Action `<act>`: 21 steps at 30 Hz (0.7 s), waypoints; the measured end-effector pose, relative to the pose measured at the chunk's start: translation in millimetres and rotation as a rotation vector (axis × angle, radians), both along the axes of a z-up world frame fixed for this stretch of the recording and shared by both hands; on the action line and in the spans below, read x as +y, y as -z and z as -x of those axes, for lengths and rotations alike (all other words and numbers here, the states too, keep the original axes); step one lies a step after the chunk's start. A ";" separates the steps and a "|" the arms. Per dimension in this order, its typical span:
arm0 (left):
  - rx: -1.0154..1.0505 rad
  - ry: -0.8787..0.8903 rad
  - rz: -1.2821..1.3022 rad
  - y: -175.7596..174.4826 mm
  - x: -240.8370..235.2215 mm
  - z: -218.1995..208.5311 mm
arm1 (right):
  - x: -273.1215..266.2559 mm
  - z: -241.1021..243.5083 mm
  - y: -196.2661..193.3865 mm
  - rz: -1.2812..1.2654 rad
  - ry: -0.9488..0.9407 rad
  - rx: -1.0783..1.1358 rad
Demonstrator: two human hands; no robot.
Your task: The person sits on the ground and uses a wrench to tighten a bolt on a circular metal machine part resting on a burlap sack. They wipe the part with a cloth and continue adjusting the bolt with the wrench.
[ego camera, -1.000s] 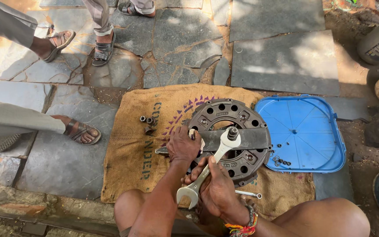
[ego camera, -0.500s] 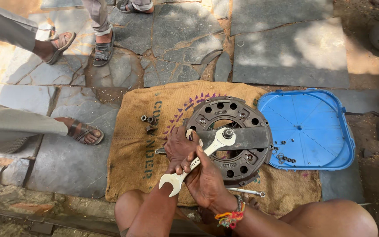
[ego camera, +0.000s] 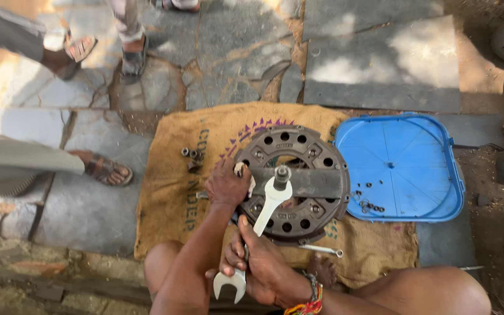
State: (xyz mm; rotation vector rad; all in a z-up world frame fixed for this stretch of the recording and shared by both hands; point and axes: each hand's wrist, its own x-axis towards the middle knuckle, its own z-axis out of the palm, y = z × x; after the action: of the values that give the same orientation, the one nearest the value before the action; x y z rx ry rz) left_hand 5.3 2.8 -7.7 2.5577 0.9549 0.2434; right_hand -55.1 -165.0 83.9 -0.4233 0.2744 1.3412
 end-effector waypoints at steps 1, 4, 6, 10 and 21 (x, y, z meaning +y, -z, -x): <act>-0.011 -0.001 0.016 -1.6 -1.6 -2.4 | -0.6 -1.7 -2.0 0.005 -0.001 0.016; 0.039 0.004 0.015 -4.6 0.0 -4.8 | 17.2 -10.6 3.6 0.033 0.062 -0.039; 0.093 -0.010 0.046 -8.5 1.6 -6.9 | 23.6 -12.0 7.7 0.020 0.071 -0.023; 0.112 -0.009 0.056 -10.6 -0.5 -4.2 | 24.4 -12.8 17.1 0.062 0.055 -0.048; 0.220 -0.153 0.203 -7.5 -8.2 4.4 | 49.1 -22.9 2.8 0.064 0.142 -0.023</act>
State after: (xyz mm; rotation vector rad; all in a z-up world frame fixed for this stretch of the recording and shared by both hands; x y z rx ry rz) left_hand 1.0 -5.4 -0.3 2.3616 1.1919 -0.0916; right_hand -32.3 -115.9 81.1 -0.4648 0.3231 1.1905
